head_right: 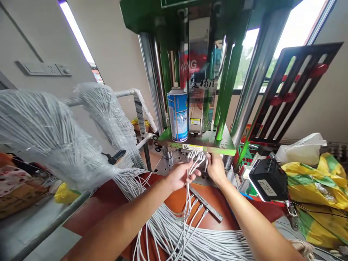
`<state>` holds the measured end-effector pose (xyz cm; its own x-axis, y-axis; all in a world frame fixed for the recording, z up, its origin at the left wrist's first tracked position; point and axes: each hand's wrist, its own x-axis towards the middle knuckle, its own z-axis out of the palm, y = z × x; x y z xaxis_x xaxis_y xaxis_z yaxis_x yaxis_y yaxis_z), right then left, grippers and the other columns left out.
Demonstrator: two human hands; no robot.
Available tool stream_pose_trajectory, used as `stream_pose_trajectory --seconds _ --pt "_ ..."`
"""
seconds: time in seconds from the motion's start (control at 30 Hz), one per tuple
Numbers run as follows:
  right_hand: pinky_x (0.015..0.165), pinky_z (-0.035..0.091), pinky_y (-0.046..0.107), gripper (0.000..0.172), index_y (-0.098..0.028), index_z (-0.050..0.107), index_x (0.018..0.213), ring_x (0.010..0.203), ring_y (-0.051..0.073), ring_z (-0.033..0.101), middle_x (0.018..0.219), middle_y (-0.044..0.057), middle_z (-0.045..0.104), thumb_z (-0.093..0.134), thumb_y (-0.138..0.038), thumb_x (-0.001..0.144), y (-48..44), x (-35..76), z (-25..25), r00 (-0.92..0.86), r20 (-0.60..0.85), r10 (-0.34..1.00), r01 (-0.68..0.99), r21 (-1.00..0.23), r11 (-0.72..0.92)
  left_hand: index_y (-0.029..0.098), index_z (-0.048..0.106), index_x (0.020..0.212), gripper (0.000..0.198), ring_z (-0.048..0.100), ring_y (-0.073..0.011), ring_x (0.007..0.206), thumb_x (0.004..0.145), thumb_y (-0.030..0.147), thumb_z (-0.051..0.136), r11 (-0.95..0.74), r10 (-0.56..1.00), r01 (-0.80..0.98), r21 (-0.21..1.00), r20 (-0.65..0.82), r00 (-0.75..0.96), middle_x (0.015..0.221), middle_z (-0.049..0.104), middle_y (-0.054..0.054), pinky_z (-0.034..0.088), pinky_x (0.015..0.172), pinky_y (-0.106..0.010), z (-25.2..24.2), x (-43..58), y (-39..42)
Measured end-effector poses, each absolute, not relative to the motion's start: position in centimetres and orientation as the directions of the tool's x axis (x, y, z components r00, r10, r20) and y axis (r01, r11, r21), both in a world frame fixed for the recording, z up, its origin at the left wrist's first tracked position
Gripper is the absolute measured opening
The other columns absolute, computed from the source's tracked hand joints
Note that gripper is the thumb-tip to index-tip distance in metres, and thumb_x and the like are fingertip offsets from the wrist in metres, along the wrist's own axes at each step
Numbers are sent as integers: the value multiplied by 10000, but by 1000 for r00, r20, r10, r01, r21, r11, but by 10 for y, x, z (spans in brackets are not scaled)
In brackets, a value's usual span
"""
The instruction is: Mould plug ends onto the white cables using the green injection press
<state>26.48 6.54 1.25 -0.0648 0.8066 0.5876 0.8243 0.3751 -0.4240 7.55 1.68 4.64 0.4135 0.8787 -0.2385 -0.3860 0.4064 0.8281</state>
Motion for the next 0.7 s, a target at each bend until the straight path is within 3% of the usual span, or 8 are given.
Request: stream_pose_trajectory --seconds 0.07,0.17,0.3,0.43,0.53,0.6,0.7 --pt "779 521 355 299 -173 578 975 835 188 601 930 58 617 399 -394 1069 37 266 2 -50 589 806 812 -446 376 59 660 952 351 368 -40 369 950 409 641 450 857 -383 807 -270 439 632 633 -70 179 376 -175 42 74 -16" --pt "762 477 373 288 -205 541 925 847 226 565 906 74 589 371 -399 1053 1 263 -10 -8 575 818 817 -468 338 82 649 947 392 211 -18 370 883 464 712 424 890 -440 792 -273 365 539 476 49 101 391 -190 35 77 -64" --pt "754 452 396 242 -216 529 887 838 248 545 888 84 578 376 -348 1020 -21 265 -23 55 518 854 819 -512 258 114 644 984 509 191 -30 379 834 594 723 364 915 -410 836 -240 323 514 429 76 108 391 -207 44 81 -107" --pt "757 449 376 203 -209 556 814 791 233 560 812 72 596 435 -279 961 -30 275 -34 -24 416 909 785 -555 274 117 662 990 530 190 -38 380 857 629 692 299 920 -287 910 -195 340 491 429 72 97 390 -213 57 74 -123" --pt "783 453 385 218 -207 580 755 835 250 575 816 92 629 521 -329 925 -35 280 -34 -83 352 932 739 -606 295 123 667 991 517 205 -47 391 884 629 668 254 926 -252 934 -160 342 486 431 68 98 397 -214 58 67 -124" --pt "821 466 417 292 -204 599 769 893 273 587 863 112 655 506 -413 951 -38 281 -27 -101 315 944 685 -666 295 128 668 990 515 208 -52 389 889 632 660 248 925 -226 942 -160 346 482 438 66 104 400 -218 58 65 -124" --pt "782 513 408 526 -198 654 927 856 252 633 896 100 691 301 -572 1037 -46 278 -8 -168 232 958 550 -784 287 124 675 963 525 220 -56 392 880 642 662 243 919 -173 955 -169 357 465 430 63 124 408 -217 60 65 -127"
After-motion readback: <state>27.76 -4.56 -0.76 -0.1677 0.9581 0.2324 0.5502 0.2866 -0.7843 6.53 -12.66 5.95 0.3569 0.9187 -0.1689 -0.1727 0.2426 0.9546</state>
